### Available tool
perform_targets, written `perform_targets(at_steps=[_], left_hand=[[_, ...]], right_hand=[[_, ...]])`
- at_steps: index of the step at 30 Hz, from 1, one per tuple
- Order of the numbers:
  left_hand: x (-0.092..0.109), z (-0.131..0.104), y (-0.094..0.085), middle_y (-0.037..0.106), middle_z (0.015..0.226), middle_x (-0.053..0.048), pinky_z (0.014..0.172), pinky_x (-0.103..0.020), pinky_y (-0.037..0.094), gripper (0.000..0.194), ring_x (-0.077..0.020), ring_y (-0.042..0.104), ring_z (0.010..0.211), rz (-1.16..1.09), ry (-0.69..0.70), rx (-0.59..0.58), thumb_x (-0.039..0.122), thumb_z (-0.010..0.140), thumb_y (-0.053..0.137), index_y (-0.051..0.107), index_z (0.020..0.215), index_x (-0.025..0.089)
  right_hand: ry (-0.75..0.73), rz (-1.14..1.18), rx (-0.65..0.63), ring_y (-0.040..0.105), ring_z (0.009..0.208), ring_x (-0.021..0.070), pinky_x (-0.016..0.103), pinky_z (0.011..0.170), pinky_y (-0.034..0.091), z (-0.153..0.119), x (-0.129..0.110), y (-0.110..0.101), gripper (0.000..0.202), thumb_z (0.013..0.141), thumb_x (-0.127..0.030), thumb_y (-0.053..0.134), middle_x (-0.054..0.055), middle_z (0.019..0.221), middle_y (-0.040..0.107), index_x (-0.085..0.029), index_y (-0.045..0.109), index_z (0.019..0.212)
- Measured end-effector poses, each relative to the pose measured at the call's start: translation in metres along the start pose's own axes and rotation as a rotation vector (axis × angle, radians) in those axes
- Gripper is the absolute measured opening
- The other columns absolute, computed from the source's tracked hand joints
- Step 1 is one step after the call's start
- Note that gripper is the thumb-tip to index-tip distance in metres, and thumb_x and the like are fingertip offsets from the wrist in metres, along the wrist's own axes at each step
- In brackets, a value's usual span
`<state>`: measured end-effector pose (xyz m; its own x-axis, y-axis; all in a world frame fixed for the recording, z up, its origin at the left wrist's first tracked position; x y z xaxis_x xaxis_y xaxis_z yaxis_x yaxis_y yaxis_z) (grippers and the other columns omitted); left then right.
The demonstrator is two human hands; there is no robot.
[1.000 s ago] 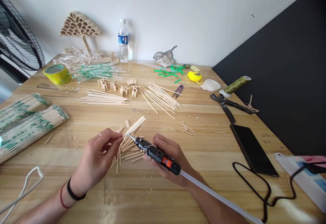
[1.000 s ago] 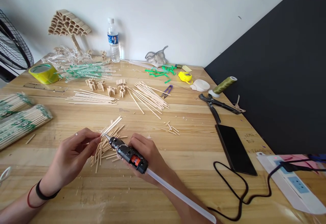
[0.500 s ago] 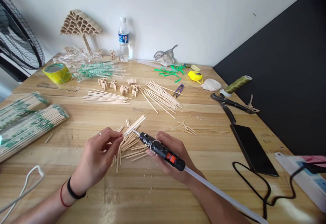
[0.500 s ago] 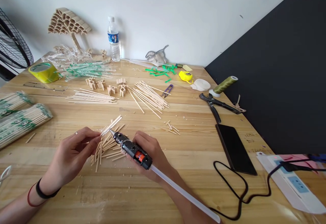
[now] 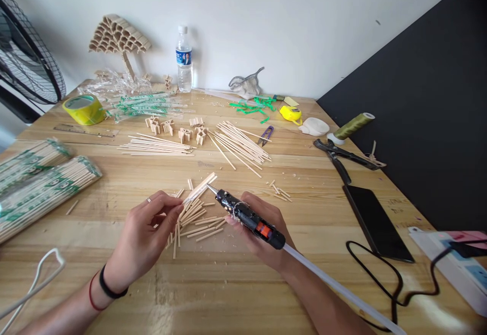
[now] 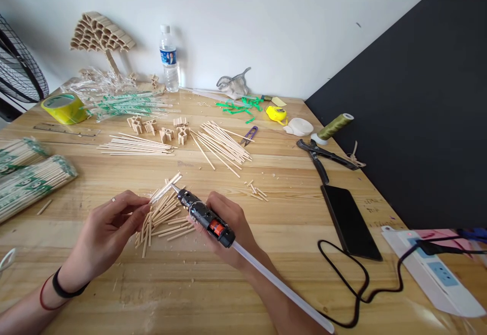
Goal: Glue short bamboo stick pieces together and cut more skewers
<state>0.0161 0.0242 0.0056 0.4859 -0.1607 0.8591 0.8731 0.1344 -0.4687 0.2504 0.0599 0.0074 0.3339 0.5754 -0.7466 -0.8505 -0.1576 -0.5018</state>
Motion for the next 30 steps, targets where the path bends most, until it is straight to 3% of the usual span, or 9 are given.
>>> perform_targets(at_steps=[7, 12, 16, 26, 30], left_hand=[[0.000, -0.001, 0.000, 0.069, 0.073, 0.000, 0.050, -0.018, 0.050, 0.016, -0.0121, 0.065, 0.060, 0.001, -0.011, -0.002, 0.030, 0.097, 0.066, 0.076, 0.092, 0.020], [0.000, -0.002, 0.001, 0.069, 0.072, 0.000, 0.049, -0.017, 0.050, 0.016, -0.0120, 0.064, 0.059, 0.002, -0.019, -0.018, 0.030, 0.097, 0.065, 0.076, 0.092, 0.019], [0.001, -0.001, 0.002, 0.069, 0.072, -0.001, 0.049, -0.017, 0.049, 0.015, -0.0116, 0.063, 0.059, -0.002, -0.009, -0.025, 0.030, 0.097, 0.066, 0.077, 0.092, 0.020], [-0.003, -0.003, 0.006, 0.065, 0.065, 0.001, 0.047, -0.018, 0.046, 0.017, -0.0107, 0.059, 0.053, -0.071, -0.075, -0.059, 0.031, 0.098, 0.064, 0.075, 0.093, 0.019], [-0.003, -0.004, 0.007, 0.063, 0.062, 0.002, 0.046, -0.018, 0.045, 0.017, -0.0105, 0.057, 0.052, -0.090, -0.079, -0.063, 0.032, 0.098, 0.066, 0.076, 0.094, 0.019]], right_hand=[[0.023, -0.034, 0.069, 0.047, 0.057, 0.0135, 0.028, 0.056, 0.039, 0.001, 0.000, -0.006, 0.030, 0.096, -0.022, 0.067, -0.005, 0.067, 0.046, -0.025, 0.044, 0.077], [-0.083, 0.000, 0.095, 0.057, 0.068, 0.0172, 0.030, 0.061, 0.046, 0.001, -0.002, -0.005, 0.020, 0.094, -0.017, 0.068, 0.000, 0.081, 0.059, -0.026, 0.053, 0.086], [-0.093, -0.012, 0.110, 0.060, 0.076, 0.0192, 0.032, 0.067, 0.051, 0.001, 0.000, -0.004, 0.018, 0.094, -0.015, 0.069, 0.002, 0.087, 0.060, -0.026, 0.055, 0.091], [-0.122, 0.090, 0.013, 0.058, 0.074, 0.0170, 0.028, 0.062, 0.048, -0.004, 0.006, 0.017, 0.018, 0.094, -0.016, 0.069, 0.002, 0.090, 0.057, -0.025, 0.053, 0.092], [-0.081, 0.105, -0.057, 0.057, 0.078, 0.0171, 0.028, 0.066, 0.048, -0.007, 0.005, 0.026, 0.021, 0.094, -0.011, 0.067, 0.002, 0.092, 0.055, -0.025, 0.052, 0.092]])
Point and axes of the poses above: each hand's wrist, its own z-axis towards the middle knuckle, its own y-axis out of the palm, x = y × z, the point moved 5 cm from there along z, towards the middle knuckle
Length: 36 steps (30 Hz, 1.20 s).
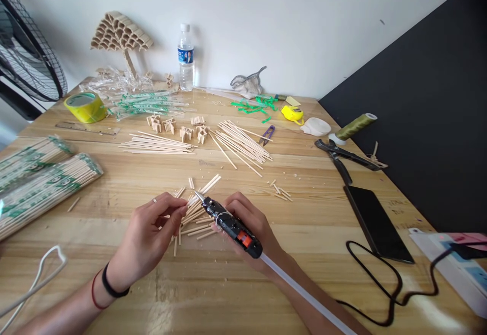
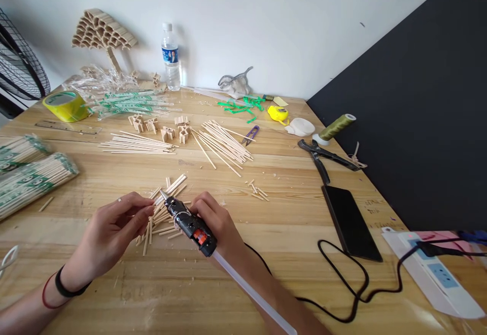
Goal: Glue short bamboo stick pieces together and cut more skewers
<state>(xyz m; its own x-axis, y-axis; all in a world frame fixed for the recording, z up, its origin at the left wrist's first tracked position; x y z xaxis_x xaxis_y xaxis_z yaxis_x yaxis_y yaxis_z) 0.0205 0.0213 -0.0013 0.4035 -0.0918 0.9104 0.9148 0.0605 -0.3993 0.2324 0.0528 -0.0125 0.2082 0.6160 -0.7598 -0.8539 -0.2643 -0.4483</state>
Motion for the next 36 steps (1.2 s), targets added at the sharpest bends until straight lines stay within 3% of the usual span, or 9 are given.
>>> perform_targets(at_steps=[6, 10, 16, 24, 27, 36], left_hand=[[0.003, 0.002, -0.001, 0.062, 0.061, 0.003, 0.045, -0.017, 0.043, 0.016, -0.0093, 0.054, 0.050, 0.030, 0.024, 0.018, 0.030, 0.097, 0.066, 0.077, 0.094, 0.018], [0.003, 0.002, 0.000, 0.067, 0.070, 0.000, 0.047, -0.016, 0.045, 0.015, -0.0089, 0.056, 0.054, 0.033, 0.030, 0.026, 0.029, 0.097, 0.066, 0.076, 0.091, 0.018], [0.001, 0.002, -0.001, 0.069, 0.073, 0.000, 0.049, -0.015, 0.046, 0.014, -0.0088, 0.058, 0.057, 0.053, 0.053, 0.036, 0.027, 0.097, 0.067, 0.076, 0.091, 0.019], [0.003, 0.002, -0.002, 0.071, 0.078, -0.001, 0.052, -0.015, 0.049, 0.012, -0.0099, 0.061, 0.062, 0.043, 0.074, 0.056, 0.026, 0.097, 0.067, 0.076, 0.091, 0.020], [0.004, 0.002, -0.003, 0.071, 0.079, 0.000, 0.052, -0.015, 0.050, 0.012, -0.0097, 0.061, 0.061, 0.036, 0.072, 0.054, 0.026, 0.097, 0.067, 0.076, 0.092, 0.020], [0.005, 0.002, -0.002, 0.071, 0.080, -0.001, 0.052, -0.016, 0.049, 0.013, -0.0105, 0.062, 0.064, 0.051, 0.089, 0.041, 0.026, 0.098, 0.066, 0.076, 0.091, 0.021]], right_hand=[[-0.020, -0.004, -0.029, 0.057, 0.079, 0.0175, 0.028, 0.068, 0.048, -0.001, 0.000, 0.004, 0.021, 0.093, -0.008, 0.065, 0.002, 0.093, 0.055, -0.025, 0.052, 0.094], [-0.084, -0.081, 0.095, 0.058, 0.077, 0.0174, 0.027, 0.066, 0.048, 0.003, -0.002, -0.008, 0.020, 0.093, -0.011, 0.067, 0.001, 0.090, 0.056, -0.025, 0.053, 0.093], [-0.034, -0.179, 0.174, 0.061, 0.080, 0.0178, 0.029, 0.072, 0.050, 0.008, -0.004, -0.024, 0.020, 0.094, -0.013, 0.071, 0.002, 0.090, 0.058, -0.024, 0.055, 0.093], [-0.044, -0.039, -0.009, 0.058, 0.079, 0.0168, 0.027, 0.068, 0.049, 0.003, -0.003, -0.005, 0.021, 0.092, -0.008, 0.068, 0.002, 0.092, 0.056, -0.024, 0.054, 0.095], [-0.060, -0.028, -0.018, 0.059, 0.080, 0.0171, 0.027, 0.067, 0.050, 0.001, 0.000, -0.003, 0.022, 0.090, -0.006, 0.066, 0.003, 0.094, 0.057, -0.024, 0.055, 0.097], [-0.040, -0.197, 0.189, 0.060, 0.080, 0.0183, 0.029, 0.070, 0.050, 0.006, -0.004, -0.025, 0.021, 0.093, -0.012, 0.072, 0.003, 0.091, 0.058, -0.025, 0.055, 0.094]])
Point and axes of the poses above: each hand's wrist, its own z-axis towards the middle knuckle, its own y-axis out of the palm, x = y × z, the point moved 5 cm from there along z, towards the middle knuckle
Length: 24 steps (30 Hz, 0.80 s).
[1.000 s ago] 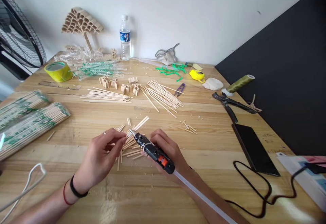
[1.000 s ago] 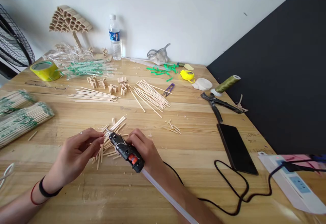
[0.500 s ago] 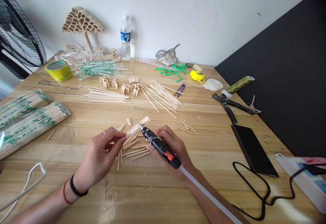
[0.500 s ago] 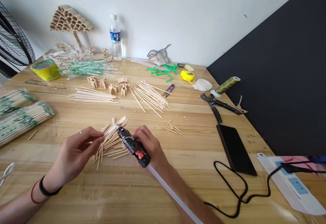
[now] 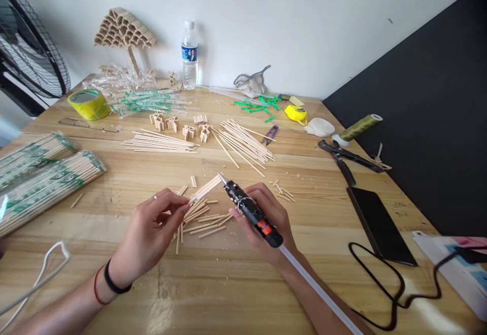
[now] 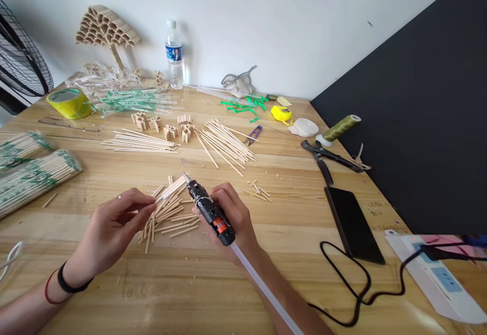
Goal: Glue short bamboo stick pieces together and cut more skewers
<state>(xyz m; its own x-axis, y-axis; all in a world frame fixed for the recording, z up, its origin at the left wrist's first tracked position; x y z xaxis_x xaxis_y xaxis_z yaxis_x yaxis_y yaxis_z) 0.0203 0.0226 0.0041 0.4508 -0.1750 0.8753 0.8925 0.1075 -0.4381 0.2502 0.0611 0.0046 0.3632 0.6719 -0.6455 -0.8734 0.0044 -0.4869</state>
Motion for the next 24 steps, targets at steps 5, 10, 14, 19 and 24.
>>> perform_targets(at_steps=[5, 10, 14, 19, 24], left_hand=[[0.002, 0.001, 0.000, 0.069, 0.076, 0.000, 0.051, -0.016, 0.047, 0.013, -0.0095, 0.060, 0.060, -0.012, -0.013, 0.005, 0.027, 0.098, 0.067, 0.075, 0.090, 0.021], [0.001, -0.001, 0.000, 0.064, 0.066, 0.002, 0.047, -0.017, 0.043, 0.014, -0.0089, 0.054, 0.053, -0.022, -0.039, -0.017, 0.028, 0.098, 0.065, 0.075, 0.091, 0.020], [-0.001, -0.002, 0.001, 0.059, 0.059, 0.004, 0.046, -0.017, 0.043, 0.015, -0.0093, 0.054, 0.049, -0.039, -0.070, -0.040, 0.029, 0.099, 0.064, 0.073, 0.092, 0.019], [-0.001, -0.002, 0.001, 0.060, 0.058, 0.003, 0.045, -0.018, 0.044, 0.016, -0.0100, 0.055, 0.049, -0.048, -0.088, -0.053, 0.031, 0.098, 0.065, 0.073, 0.092, 0.019], [0.000, -0.002, 0.002, 0.061, 0.058, 0.003, 0.045, -0.018, 0.045, 0.017, -0.0104, 0.056, 0.049, -0.047, -0.088, -0.060, 0.031, 0.098, 0.065, 0.074, 0.091, 0.018]], right_hand=[[-0.023, 0.094, -0.111, 0.059, 0.080, 0.0176, 0.028, 0.069, 0.049, -0.002, -0.004, 0.009, 0.022, 0.093, -0.013, 0.073, 0.002, 0.091, 0.056, -0.024, 0.054, 0.093], [-0.032, 0.169, -0.228, 0.058, 0.080, 0.0174, 0.028, 0.070, 0.049, -0.008, -0.006, 0.022, 0.019, 0.095, -0.008, 0.063, 0.003, 0.094, 0.055, -0.024, 0.053, 0.094], [-0.020, 0.152, -0.191, 0.059, 0.081, 0.0187, 0.029, 0.069, 0.050, -0.008, -0.004, 0.018, 0.017, 0.096, -0.011, 0.064, 0.004, 0.094, 0.057, -0.024, 0.054, 0.094], [-0.004, 0.060, -0.071, 0.061, 0.081, 0.0196, 0.031, 0.069, 0.050, -0.002, -0.001, 0.005, 0.019, 0.094, -0.011, 0.069, 0.004, 0.092, 0.058, -0.025, 0.056, 0.094], [-0.012, 0.047, -0.076, 0.061, 0.081, 0.0199, 0.031, 0.069, 0.051, -0.001, -0.004, 0.006, 0.020, 0.094, -0.013, 0.071, 0.004, 0.091, 0.058, -0.025, 0.055, 0.092]])
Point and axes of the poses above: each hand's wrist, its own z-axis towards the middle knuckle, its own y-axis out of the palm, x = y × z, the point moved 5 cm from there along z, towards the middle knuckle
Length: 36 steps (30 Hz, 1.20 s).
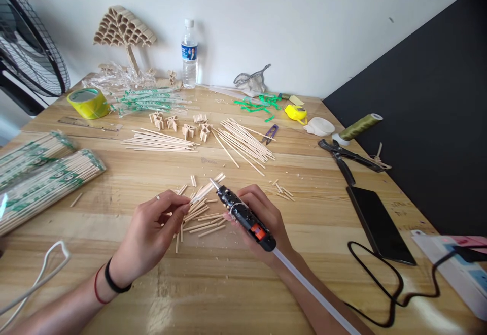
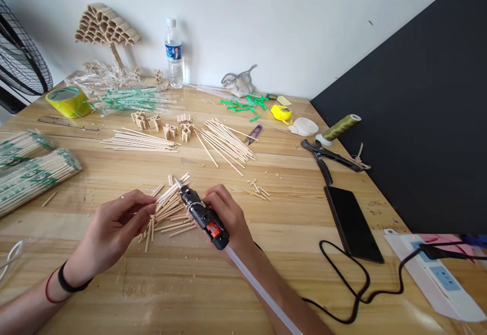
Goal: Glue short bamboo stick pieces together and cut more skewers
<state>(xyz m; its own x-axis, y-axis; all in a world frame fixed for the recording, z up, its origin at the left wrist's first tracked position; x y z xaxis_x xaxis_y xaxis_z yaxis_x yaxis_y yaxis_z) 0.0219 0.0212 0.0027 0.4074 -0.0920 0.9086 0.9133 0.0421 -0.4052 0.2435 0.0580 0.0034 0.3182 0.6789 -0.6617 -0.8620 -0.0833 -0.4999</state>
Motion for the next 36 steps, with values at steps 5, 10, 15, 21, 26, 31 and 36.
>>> perform_targets(at_steps=[5, 10, 15, 21, 26, 31, 36], left_hand=[[0.000, 0.000, 0.000, 0.060, 0.057, 0.004, 0.045, -0.017, 0.043, 0.017, -0.0097, 0.055, 0.049, 0.010, 0.007, 0.010, 0.030, 0.098, 0.064, 0.075, 0.094, 0.018], [-0.002, -0.001, 0.000, 0.061, 0.059, 0.003, 0.046, -0.017, 0.044, 0.017, -0.0098, 0.056, 0.050, 0.002, 0.008, 0.007, 0.030, 0.099, 0.064, 0.075, 0.097, 0.017], [-0.003, 0.000, 0.000, 0.062, 0.059, 0.002, 0.045, -0.018, 0.044, 0.019, -0.0102, 0.056, 0.050, -0.011, -0.023, 0.003, 0.033, 0.098, 0.065, 0.074, 0.094, 0.017], [-0.003, 0.001, 0.000, 0.060, 0.058, 0.002, 0.045, -0.018, 0.044, 0.018, -0.0103, 0.055, 0.050, -0.035, -0.032, 0.016, 0.032, 0.098, 0.065, 0.073, 0.093, 0.017], [-0.004, 0.001, 0.001, 0.060, 0.057, 0.003, 0.044, -0.017, 0.042, 0.019, -0.0099, 0.054, 0.049, -0.031, -0.028, 0.007, 0.033, 0.098, 0.065, 0.073, 0.093, 0.017], [-0.002, 0.000, 0.000, 0.061, 0.058, 0.002, 0.044, -0.017, 0.043, 0.018, -0.0100, 0.055, 0.049, -0.011, -0.013, 0.004, 0.032, 0.098, 0.065, 0.074, 0.091, 0.017], [-0.002, 0.000, 0.000, 0.062, 0.059, 0.002, 0.044, -0.017, 0.045, 0.018, -0.0106, 0.057, 0.049, -0.013, -0.018, -0.003, 0.032, 0.097, 0.066, 0.074, 0.092, 0.018]], right_hand=[[-0.033, 0.079, -0.138, 0.059, 0.079, 0.0177, 0.029, 0.069, 0.050, -0.005, -0.003, 0.015, 0.021, 0.097, -0.006, 0.061, 0.004, 0.092, 0.057, -0.024, 0.052, 0.091], [-0.030, 0.111, -0.144, 0.058, 0.080, 0.0175, 0.029, 0.069, 0.050, -0.007, 0.000, 0.018, 0.022, 0.094, -0.006, 0.063, 0.004, 0.093, 0.056, -0.024, 0.051, 0.093], [0.008, 0.040, -0.038, 0.059, 0.081, 0.0191, 0.030, 0.069, 0.050, -0.004, 0.003, 0.005, 0.021, 0.094, -0.007, 0.064, 0.004, 0.094, 0.056, -0.025, 0.053, 0.092], [-0.024, 0.091, -0.156, 0.059, 0.079, 0.0189, 0.030, 0.068, 0.050, -0.006, 0.001, 0.012, 0.018, 0.096, -0.008, 0.061, 0.004, 0.093, 0.057, -0.024, 0.054, 0.092], [-0.020, 0.033, -0.058, 0.060, 0.078, 0.0192, 0.030, 0.067, 0.050, -0.003, 0.003, 0.007, 0.018, 0.095, -0.011, 0.065, 0.004, 0.092, 0.059, -0.025, 0.055, 0.091], [0.012, -0.041, 0.031, 0.061, 0.081, 0.0192, 0.031, 0.071, 0.051, 0.001, 0.003, -0.004, 0.020, 0.093, -0.012, 0.071, 0.004, 0.092, 0.058, -0.024, 0.055, 0.092], [0.004, -0.002, -0.038, 0.061, 0.080, 0.0189, 0.030, 0.068, 0.051, -0.001, 0.002, 0.003, 0.020, 0.094, -0.011, 0.068, 0.004, 0.091, 0.058, -0.025, 0.054, 0.090]])
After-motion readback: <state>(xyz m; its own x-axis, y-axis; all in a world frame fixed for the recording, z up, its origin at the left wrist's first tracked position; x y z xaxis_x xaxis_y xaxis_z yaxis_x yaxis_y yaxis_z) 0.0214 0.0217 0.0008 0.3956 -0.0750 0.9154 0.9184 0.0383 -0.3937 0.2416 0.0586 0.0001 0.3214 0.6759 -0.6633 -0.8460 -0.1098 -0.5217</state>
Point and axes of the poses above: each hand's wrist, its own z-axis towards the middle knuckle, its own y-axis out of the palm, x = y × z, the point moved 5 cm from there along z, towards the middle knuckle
